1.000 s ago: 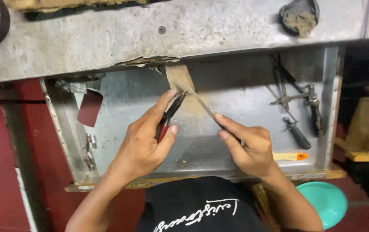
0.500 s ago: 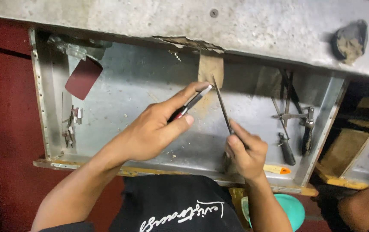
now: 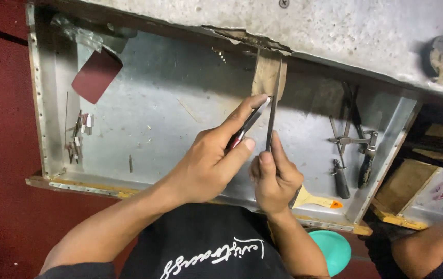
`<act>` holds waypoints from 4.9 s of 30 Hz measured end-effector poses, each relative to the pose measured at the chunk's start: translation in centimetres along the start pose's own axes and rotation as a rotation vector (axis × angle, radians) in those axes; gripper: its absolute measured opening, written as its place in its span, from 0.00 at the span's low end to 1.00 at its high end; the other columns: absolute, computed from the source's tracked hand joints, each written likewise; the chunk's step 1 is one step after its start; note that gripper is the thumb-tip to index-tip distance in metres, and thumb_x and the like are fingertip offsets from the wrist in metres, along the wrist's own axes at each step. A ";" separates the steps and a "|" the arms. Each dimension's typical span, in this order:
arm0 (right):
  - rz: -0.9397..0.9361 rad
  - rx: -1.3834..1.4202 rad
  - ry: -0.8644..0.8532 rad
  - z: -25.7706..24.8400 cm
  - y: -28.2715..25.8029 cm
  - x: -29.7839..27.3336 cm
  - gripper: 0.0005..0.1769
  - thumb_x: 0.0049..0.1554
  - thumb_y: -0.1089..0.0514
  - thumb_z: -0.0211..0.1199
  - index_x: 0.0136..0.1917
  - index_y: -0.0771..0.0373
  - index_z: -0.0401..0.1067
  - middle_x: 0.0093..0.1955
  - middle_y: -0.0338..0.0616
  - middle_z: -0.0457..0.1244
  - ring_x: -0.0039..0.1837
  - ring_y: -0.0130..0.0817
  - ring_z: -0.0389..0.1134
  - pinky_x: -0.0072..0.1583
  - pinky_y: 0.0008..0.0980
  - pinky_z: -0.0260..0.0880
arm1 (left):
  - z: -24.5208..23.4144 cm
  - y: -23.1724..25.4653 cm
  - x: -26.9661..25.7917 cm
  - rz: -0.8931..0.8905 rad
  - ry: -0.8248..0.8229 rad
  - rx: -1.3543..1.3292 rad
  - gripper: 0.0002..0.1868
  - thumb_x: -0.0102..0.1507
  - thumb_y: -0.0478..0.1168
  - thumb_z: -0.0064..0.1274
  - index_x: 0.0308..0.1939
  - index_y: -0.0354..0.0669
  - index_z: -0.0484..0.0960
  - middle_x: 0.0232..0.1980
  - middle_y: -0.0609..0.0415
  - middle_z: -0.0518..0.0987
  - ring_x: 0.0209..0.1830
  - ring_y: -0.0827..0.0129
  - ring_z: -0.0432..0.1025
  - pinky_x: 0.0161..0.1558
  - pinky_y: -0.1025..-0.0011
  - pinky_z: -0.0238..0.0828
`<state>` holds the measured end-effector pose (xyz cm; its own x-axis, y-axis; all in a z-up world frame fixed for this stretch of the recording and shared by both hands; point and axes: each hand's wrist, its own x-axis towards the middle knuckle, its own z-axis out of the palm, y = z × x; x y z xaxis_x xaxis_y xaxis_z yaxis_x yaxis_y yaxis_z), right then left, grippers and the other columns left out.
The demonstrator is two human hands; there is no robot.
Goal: Filing a small metal jewelry component on a bench pin to smooth and shape it.
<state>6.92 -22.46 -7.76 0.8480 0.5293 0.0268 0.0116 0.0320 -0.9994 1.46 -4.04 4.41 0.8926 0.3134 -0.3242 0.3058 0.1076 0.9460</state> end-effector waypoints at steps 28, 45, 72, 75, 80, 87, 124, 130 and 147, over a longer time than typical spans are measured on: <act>-0.117 -0.230 -0.240 -5.2 -2.4 4.5 0.20 0.66 0.63 0.59 0.69 0.69 0.67 0.28 0.34 0.59 0.27 0.23 0.55 0.30 0.25 0.55 | -2.2 -0.2 0.5 -0.050 -0.132 -0.022 0.32 0.68 0.41 0.39 0.78 0.61 0.58 0.82 0.62 0.62 0.80 0.73 0.57 0.70 0.74 0.50; 0.197 -0.194 -0.419 -6.0 -4.9 2.4 0.26 0.66 0.62 0.49 0.77 0.68 0.59 0.24 0.35 0.49 0.26 0.25 0.50 0.32 0.22 0.59 | -4.5 -4.6 1.1 0.609 0.292 1.691 0.41 0.70 0.36 0.52 0.82 0.76 0.54 0.34 0.60 0.60 0.28 0.68 0.59 0.21 0.73 0.62; -0.170 -0.621 -0.425 -6.0 -6.6 2.8 0.24 0.65 0.66 0.55 0.74 0.70 0.64 0.74 0.51 0.62 0.27 0.25 0.48 0.33 0.26 0.55 | -4.9 -4.4 1.4 0.664 0.326 1.769 0.43 0.68 0.28 0.44 0.82 0.76 0.56 0.33 0.61 0.61 0.25 0.70 0.55 0.21 0.75 0.55; -0.256 -0.703 -0.392 -4.8 -8.0 4.3 0.23 0.64 0.67 0.59 0.73 0.66 0.66 0.53 0.39 0.74 0.26 0.25 0.45 0.31 0.27 0.54 | -4.3 -3.7 0.7 0.346 0.108 1.272 0.40 0.69 0.35 0.50 0.82 0.72 0.54 0.40 0.51 0.63 0.31 0.57 0.63 0.18 0.57 0.69; -0.310 -0.728 -0.144 -6.0 -5.4 3.1 0.24 0.61 0.62 0.67 0.69 0.69 0.70 0.54 0.45 0.72 0.27 0.24 0.50 0.32 0.26 0.55 | -3.0 0.4 0.0 0.211 -0.006 0.523 0.31 0.67 0.36 0.44 0.76 0.48 0.63 0.52 0.51 0.75 0.39 0.67 0.73 0.50 0.68 0.70; -0.063 -0.325 -0.063 -4.1 -3.3 1.2 0.19 0.62 0.64 0.61 0.66 0.69 0.71 0.27 0.39 0.61 0.27 0.24 0.59 0.33 0.21 0.63 | -2.7 0.6 -0.2 0.121 -0.113 0.388 0.27 0.73 0.43 0.33 0.78 0.51 0.57 0.69 0.46 0.77 0.56 0.63 0.82 0.56 0.68 0.73; -0.267 -0.451 -0.083 -3.9 -5.6 4.9 0.16 0.56 0.57 0.69 0.52 0.72 0.77 0.28 0.39 0.62 0.31 0.22 0.60 0.37 0.20 0.62 | -2.3 1.4 -3.5 0.215 -0.241 0.597 0.35 0.67 0.28 0.38 0.79 0.51 0.62 0.36 0.53 0.64 0.22 0.59 0.60 0.26 0.62 0.63; -0.340 -0.384 -0.188 -3.9 -6.7 5.6 0.14 0.55 0.57 0.68 0.46 0.73 0.77 0.41 0.52 0.72 0.36 0.32 0.73 0.39 0.24 0.72 | -2.1 1.9 -4.0 0.190 -0.351 0.560 0.38 0.65 0.29 0.40 0.80 0.55 0.60 0.36 0.55 0.64 0.24 0.62 0.62 0.29 0.65 0.66; -0.100 -0.019 -0.170 -3.2 -5.4 4.5 0.10 0.61 0.58 0.63 0.46 0.69 0.72 0.29 0.44 0.63 0.28 0.28 0.64 0.32 0.21 0.65 | -1.3 1.5 -3.7 0.023 -0.386 0.428 0.46 0.56 0.28 0.41 0.81 0.52 0.57 0.46 0.57 0.71 0.33 0.66 0.67 0.39 0.70 0.69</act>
<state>12.36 -22.92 -2.27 0.7404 0.6601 0.1271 0.1026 0.0760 -0.9918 -1.76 -3.80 7.05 0.9324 -0.0648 -0.3555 0.3196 -0.3113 0.8950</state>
